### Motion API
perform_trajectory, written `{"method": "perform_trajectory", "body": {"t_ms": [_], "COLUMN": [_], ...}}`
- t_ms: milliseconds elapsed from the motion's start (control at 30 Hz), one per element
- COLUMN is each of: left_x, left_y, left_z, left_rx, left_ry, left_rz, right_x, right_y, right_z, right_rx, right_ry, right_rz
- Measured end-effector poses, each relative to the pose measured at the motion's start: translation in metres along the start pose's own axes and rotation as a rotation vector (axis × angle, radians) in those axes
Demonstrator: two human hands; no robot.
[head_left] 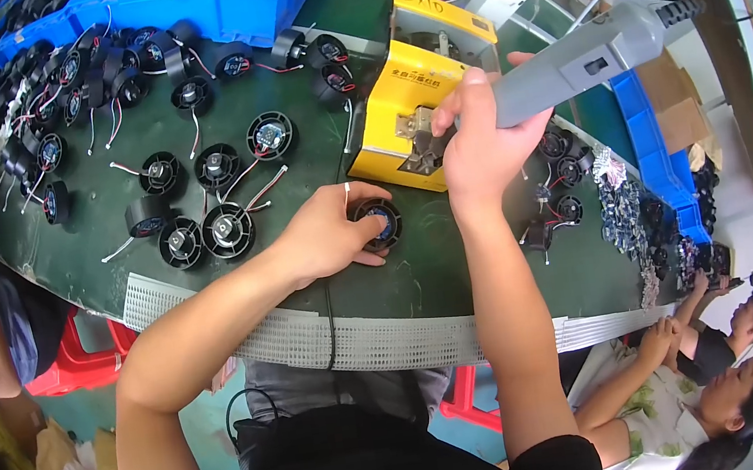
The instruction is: The person assembles small electric motors by securing screws into plastic casings with an electric screwdriver, connecting wires and other components.
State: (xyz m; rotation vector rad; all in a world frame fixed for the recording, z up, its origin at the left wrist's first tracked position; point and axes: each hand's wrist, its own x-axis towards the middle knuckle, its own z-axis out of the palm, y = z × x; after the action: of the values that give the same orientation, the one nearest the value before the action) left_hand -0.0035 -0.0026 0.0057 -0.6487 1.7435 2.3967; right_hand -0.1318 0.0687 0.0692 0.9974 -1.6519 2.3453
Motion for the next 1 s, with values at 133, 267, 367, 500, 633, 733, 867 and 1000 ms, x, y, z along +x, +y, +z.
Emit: {"method": "perform_trajectory", "body": {"t_ms": [133, 267, 367, 500, 633, 733, 867, 1000], "left_x": [0.002, 0.002, 0.003, 0.001, 0.001, 0.002, 0.002, 0.001], "left_y": [0.000, 0.000, 0.000, 0.001, 0.000, -0.002, -0.001, 0.000], "left_z": [0.000, 0.001, 0.000, 0.000, 0.001, 0.001, 0.001, 0.001], "left_rx": [-0.002, 0.005, -0.007, -0.014, -0.021, -0.027, -0.018, -0.003], "left_ry": [0.010, 0.027, 0.029, 0.020, 0.028, 0.019, 0.017, 0.015], "left_rz": [0.007, -0.002, 0.013, 0.010, 0.013, 0.024, 0.038, 0.039], "right_x": [-0.002, -0.026, -0.046, -0.060, -0.066, -0.069, -0.070, -0.069], "right_y": [0.001, -0.009, -0.014, -0.012, -0.008, -0.008, -0.006, -0.004], "right_z": [-0.005, -0.012, -0.013, -0.008, -0.008, -0.006, -0.006, -0.007], "right_rx": [0.038, 0.071, 0.145, 0.168, 0.162, 0.161, 0.158, 0.164], "right_ry": [-0.039, -0.025, -0.036, -0.040, -0.100, -0.121, -0.126, -0.133], "right_rz": [0.040, 0.048, 0.063, 0.140, 0.112, 0.117, 0.113, 0.105]}}
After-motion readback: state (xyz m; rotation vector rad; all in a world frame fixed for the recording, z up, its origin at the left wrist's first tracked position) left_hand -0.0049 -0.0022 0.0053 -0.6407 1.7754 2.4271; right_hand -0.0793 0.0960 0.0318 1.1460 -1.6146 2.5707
